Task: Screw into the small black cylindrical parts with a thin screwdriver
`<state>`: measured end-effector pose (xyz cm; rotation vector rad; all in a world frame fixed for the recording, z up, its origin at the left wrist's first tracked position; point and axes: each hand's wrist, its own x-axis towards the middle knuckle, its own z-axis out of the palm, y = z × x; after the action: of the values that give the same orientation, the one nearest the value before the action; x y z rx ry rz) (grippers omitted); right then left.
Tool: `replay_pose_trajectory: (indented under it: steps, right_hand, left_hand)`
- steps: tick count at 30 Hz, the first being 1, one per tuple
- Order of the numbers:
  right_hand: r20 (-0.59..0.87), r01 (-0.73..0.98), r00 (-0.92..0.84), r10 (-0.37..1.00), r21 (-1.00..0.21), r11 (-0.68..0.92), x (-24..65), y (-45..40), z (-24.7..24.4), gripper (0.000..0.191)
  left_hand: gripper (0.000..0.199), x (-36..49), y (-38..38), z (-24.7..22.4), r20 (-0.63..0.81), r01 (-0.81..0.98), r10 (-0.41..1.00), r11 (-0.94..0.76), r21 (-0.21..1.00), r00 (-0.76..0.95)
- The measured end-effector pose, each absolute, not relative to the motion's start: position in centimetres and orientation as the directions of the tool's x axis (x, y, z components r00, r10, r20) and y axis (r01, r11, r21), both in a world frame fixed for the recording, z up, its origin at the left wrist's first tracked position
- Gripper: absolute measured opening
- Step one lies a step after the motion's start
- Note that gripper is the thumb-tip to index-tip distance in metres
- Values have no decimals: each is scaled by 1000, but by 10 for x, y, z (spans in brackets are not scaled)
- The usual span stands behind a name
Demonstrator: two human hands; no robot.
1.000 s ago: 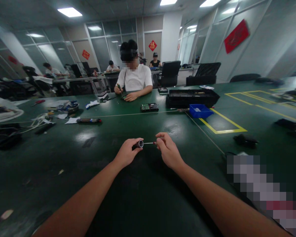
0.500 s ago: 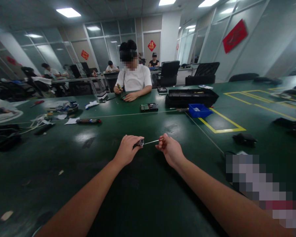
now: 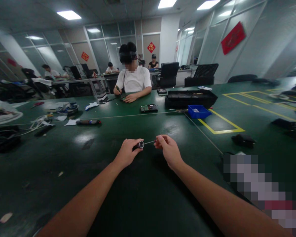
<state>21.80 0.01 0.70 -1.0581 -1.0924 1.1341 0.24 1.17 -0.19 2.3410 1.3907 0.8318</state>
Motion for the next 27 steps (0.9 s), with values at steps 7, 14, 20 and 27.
replay_pose_trajectory:
  steps: [7, 14, 20, 27]
  right_hand:
    - [108, -156, 110, 988, -980, 125, 221, 7, -2, 33]
    - [99, -121, 69, 993, -987, 107, 223, 4, 0, 33]
    - [147, 47, 71, 987, -989, 143, 221, -4, 13, 34]
    - [248, 331, 38, 968, -917, 222, 223, -10, 21, 32]
  left_hand:
    - [40, 1, 11, -4, 323, 690, 879, -476, 546, 351]
    - [40, 3, 9, 0, 320, 692, 886, -461, 556, 334]
    - [39, 2, 9, 0, 325, 689, 882, -470, 552, 341]
    - [40, 0, 12, -5, 332, 696, 876, -481, 533, 350]
